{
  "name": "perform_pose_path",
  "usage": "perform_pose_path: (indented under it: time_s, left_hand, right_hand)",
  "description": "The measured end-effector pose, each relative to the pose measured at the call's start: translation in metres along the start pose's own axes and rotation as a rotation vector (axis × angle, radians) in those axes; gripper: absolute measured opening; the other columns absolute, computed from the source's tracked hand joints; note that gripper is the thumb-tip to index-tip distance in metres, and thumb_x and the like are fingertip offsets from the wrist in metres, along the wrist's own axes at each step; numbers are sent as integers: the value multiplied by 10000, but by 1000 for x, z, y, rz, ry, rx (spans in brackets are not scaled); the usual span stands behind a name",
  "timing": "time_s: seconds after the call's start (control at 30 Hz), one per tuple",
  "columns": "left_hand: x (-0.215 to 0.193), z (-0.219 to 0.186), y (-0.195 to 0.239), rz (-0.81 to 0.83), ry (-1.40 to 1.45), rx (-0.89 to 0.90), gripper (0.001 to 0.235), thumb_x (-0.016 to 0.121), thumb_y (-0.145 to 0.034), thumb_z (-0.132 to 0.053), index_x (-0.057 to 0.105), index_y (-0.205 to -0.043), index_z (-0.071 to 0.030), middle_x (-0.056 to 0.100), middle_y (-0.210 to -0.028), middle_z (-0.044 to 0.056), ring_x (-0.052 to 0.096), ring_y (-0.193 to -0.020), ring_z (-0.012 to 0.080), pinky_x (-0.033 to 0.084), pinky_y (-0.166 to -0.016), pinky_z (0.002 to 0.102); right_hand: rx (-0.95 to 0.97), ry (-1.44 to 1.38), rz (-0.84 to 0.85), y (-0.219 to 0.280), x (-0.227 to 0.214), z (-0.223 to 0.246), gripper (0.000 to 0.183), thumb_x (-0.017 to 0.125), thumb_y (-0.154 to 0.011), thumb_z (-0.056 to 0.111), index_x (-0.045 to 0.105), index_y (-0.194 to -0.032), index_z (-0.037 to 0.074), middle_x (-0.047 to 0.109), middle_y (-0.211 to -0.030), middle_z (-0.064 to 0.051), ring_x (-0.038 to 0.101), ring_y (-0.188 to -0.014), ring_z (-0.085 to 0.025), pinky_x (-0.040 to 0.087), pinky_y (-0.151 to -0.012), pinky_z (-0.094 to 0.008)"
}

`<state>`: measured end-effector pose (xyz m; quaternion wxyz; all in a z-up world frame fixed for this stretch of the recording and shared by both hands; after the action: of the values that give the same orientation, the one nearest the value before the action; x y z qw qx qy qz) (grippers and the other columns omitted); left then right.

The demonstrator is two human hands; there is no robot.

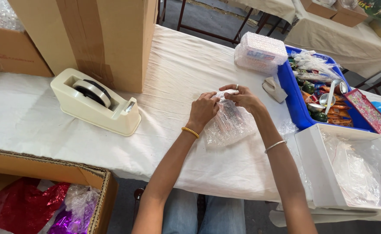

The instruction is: The person wraps a small rectangular item in bubble wrap on a white table. They fold the bubble wrap around the item, smooth it, and secure it with tape from a dispenser. The wrapped item is then placed into a blue tray.

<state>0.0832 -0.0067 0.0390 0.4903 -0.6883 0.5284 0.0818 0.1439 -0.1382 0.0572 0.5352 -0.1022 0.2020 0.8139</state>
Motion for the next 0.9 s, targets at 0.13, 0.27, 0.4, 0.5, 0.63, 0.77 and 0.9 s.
perform_pose_path:
  time_s: [0.13,0.27,0.4,0.5,0.63,0.77,0.9]
  left_hand:
    - [-3,0,0,-9,7,2,223,666,-878,-155,787,-1064,-139,701,-1281,44,646,-1198,207,607,-845,376]
    - [-3,0,0,0,31,-11,217,673,-877,-165,785,-1060,-135,703,-1282,30,642,-1209,201,604,-855,374]
    - [-5,-1,1,11,24,-25,221,681,-872,-172,784,-1064,-137,700,-1284,24,633,-1210,207,598,-836,377]
    - [-10,-2,0,-5,65,-32,242,681,-859,-196,787,-1070,-140,694,-1290,22,631,-1216,210,598,-857,378]
    - [-23,-5,0,15,150,-116,251,630,-891,-223,799,-1057,-143,698,-1297,6,641,-1211,204,590,-877,399]
    - [-21,4,2,27,244,-256,323,580,-967,-351,798,-1010,-116,702,-1308,-2,662,-1160,242,570,-923,420]
    - [-17,10,1,1,310,-303,343,616,-961,-411,799,-999,-124,720,-1285,8,664,-1148,255,522,-968,443]
  right_hand:
    - [-48,20,33,-12,-6,-16,410,799,-853,182,731,-1254,135,604,-666,50,468,-563,-45,326,-471,-225]
    - [-138,57,41,8,4,10,778,822,-790,166,482,-1484,252,595,-661,62,464,-558,-34,350,-471,-216]
    - [-173,65,23,19,5,22,798,787,-832,179,446,-1549,261,644,-727,61,493,-606,-29,378,-509,-209]
    - [-211,7,9,16,-4,12,672,760,-892,191,529,-1522,235,659,-790,63,455,-625,-39,350,-524,-207]
    - [-331,-16,-51,23,-3,10,564,727,-922,181,588,-1467,210,685,-913,58,500,-705,-36,408,-575,-197]
    - [-464,-29,-181,29,-6,9,412,693,-958,150,646,-1366,186,732,-1106,21,611,-848,-28,516,-660,-192]
    - [-500,-53,-292,34,-10,4,304,691,-992,143,717,-1293,181,768,-1103,-14,656,-917,-28,527,-715,-198]
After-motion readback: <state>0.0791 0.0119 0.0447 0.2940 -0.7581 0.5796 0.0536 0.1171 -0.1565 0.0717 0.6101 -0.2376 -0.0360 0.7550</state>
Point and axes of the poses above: each hand's wrist, its own y-axis away from the middle knuckle, its own x-axis out of the palm, z = x × y, the point moved 10 cm from there along -y, towards the middle knuckle
